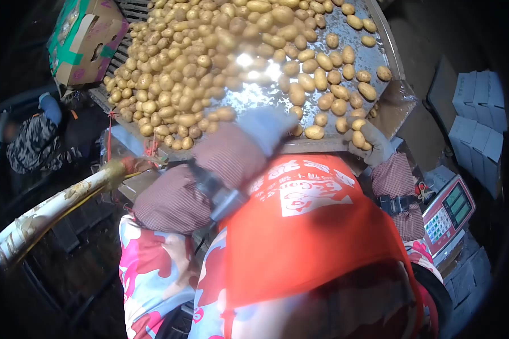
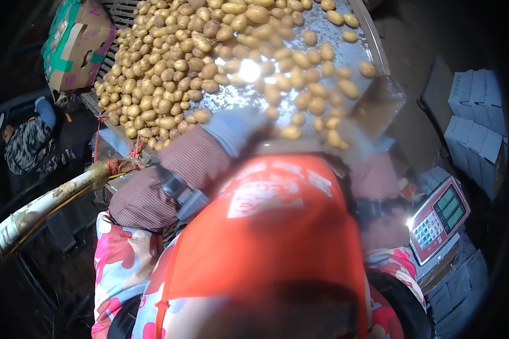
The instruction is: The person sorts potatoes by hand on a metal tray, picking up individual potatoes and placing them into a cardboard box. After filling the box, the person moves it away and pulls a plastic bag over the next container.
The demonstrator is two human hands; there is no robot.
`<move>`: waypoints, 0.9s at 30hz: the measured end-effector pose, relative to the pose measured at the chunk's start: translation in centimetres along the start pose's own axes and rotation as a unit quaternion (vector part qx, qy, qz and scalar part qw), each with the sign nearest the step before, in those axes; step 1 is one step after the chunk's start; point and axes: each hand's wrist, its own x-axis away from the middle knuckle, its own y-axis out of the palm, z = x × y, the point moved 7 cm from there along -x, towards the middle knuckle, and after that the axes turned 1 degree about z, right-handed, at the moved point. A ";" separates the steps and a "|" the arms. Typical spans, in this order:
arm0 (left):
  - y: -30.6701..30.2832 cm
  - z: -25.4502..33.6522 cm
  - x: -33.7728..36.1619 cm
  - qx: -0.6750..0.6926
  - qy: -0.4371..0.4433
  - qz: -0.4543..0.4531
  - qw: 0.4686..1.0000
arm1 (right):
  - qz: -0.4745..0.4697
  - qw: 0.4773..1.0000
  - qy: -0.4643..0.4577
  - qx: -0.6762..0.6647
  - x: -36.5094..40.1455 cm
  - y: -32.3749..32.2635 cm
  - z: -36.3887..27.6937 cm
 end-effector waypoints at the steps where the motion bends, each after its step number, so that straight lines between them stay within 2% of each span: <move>1: 0.0 2.2 0.9 -0.016 0.059 0.038 0.997 | 0.032 0.999 0.005 0.002 -0.3 0.0 0.0; 3: 2.3 3.5 -0.8 -0.077 0.048 0.025 0.996 | -0.002 1.000 0.005 0.015 -0.5 0.8 -0.5; 5: 4.0 4.4 -2.5 -0.109 0.044 -0.038 0.992 | -0.020 0.999 0.007 0.029 -0.5 0.9 -0.6; 7: 4.5 4.4 -3.6 -0.110 0.038 -0.147 0.982 | -0.031 0.998 0.013 0.049 -0.7 0.9 -0.7; 10: 5.5 3.8 -4.2 -0.104 0.133 -0.103 0.980 | -0.034 0.998 0.005 0.053 -1.1 -0.7 0.4; 13: 5.1 4.2 -3.9 -0.128 0.182 -0.074 0.972 | 0.038 0.998 0.037 0.038 -0.1 0.3 0.5; 14: 5.1 3.9 -4.3 -0.113 0.160 -0.067 0.978 | 0.019 0.999 0.035 0.010 0.3 1.2 0.4; 19: 4.0 3.4 -4.7 0.021 0.050 -0.027 0.998 | 0.075 0.996 0.041 -0.001 0.3 1.9 0.9; 20: 2.7 3.9 -3.6 0.011 0.077 -0.014 0.997 | 0.088 0.995 0.047 -0.002 0.4 2.6 0.9; 23: 2.4 1.0 -3.0 0.116 0.005 0.126 0.985 | -0.057 0.998 0.027 0.019 -0.7 3.2 0.3; 24: 4.7 -1.1 -4.6 0.184 -0.036 0.126 0.974 | -0.057 0.998 0.034 0.017 -0.4 5.0 -0.1; 27: 6.1 -3.5 -2.3 0.313 -0.085 0.160 0.932 | -0.045 0.997 0.055 0.029 -0.4 9.2 -0.5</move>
